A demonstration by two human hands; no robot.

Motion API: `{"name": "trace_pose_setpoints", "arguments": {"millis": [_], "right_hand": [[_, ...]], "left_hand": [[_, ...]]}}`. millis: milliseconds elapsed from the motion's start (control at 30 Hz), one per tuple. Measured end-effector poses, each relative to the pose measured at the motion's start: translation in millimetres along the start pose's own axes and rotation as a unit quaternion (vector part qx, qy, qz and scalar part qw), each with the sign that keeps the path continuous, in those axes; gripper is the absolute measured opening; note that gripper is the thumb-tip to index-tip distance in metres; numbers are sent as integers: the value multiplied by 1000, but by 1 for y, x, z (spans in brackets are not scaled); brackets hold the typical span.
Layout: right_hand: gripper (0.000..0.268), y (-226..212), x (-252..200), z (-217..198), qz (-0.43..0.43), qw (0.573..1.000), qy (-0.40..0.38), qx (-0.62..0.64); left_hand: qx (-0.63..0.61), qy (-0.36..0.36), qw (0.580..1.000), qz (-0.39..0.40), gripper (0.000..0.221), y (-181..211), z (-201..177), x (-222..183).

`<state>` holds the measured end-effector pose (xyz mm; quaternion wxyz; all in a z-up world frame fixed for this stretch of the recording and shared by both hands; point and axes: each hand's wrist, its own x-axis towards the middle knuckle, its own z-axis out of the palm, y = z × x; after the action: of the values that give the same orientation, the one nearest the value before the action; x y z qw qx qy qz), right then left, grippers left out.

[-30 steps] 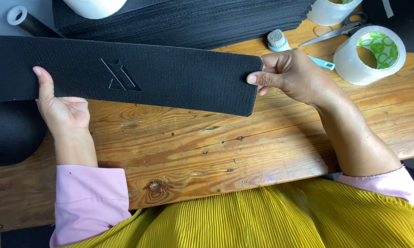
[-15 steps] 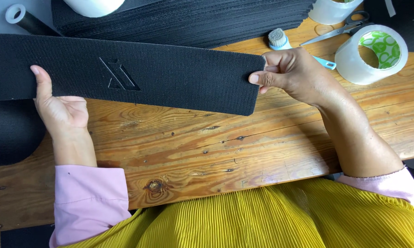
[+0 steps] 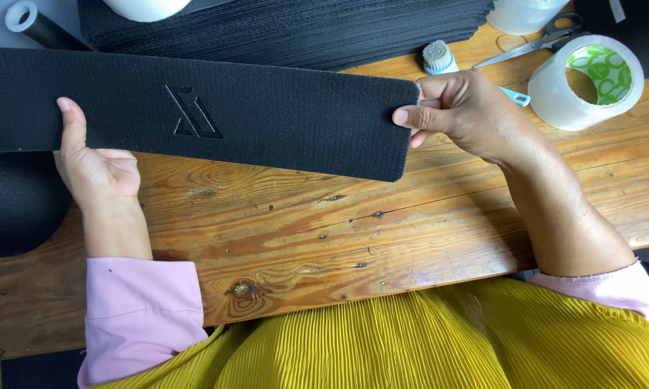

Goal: Applying adhesive to a black material strip with a spatula, folding it, and trimming the excess with scissors.

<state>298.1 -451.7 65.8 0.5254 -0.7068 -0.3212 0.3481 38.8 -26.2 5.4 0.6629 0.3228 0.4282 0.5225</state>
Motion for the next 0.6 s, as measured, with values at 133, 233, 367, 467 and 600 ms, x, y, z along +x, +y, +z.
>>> {"name": "trace_pose_setpoints", "arguments": {"millis": [133, 233, 367, 467, 600], "right_hand": [[28, 7, 4, -2, -7, 1000, -19, 19], [30, 15, 9, -1, 27, 998, -60, -13], [24, -5, -4, 17, 50, 995, -83, -38], [41, -27, -17, 27, 24, 994, -48, -99], [49, -32, -18, 29, 53, 990, -30, -126]], "left_hand": [[-25, -14, 999, 39, 51, -3, -3, 6], [-121, -73, 986, 92, 50, 8, 2, 6], [-158, -94, 982, 52, 52, 29, 10, 0], [-143, -93, 985, -10, 50, 21, 9, 3], [-82, -111, 986, -89, 41, 5, 4, 21]]}}
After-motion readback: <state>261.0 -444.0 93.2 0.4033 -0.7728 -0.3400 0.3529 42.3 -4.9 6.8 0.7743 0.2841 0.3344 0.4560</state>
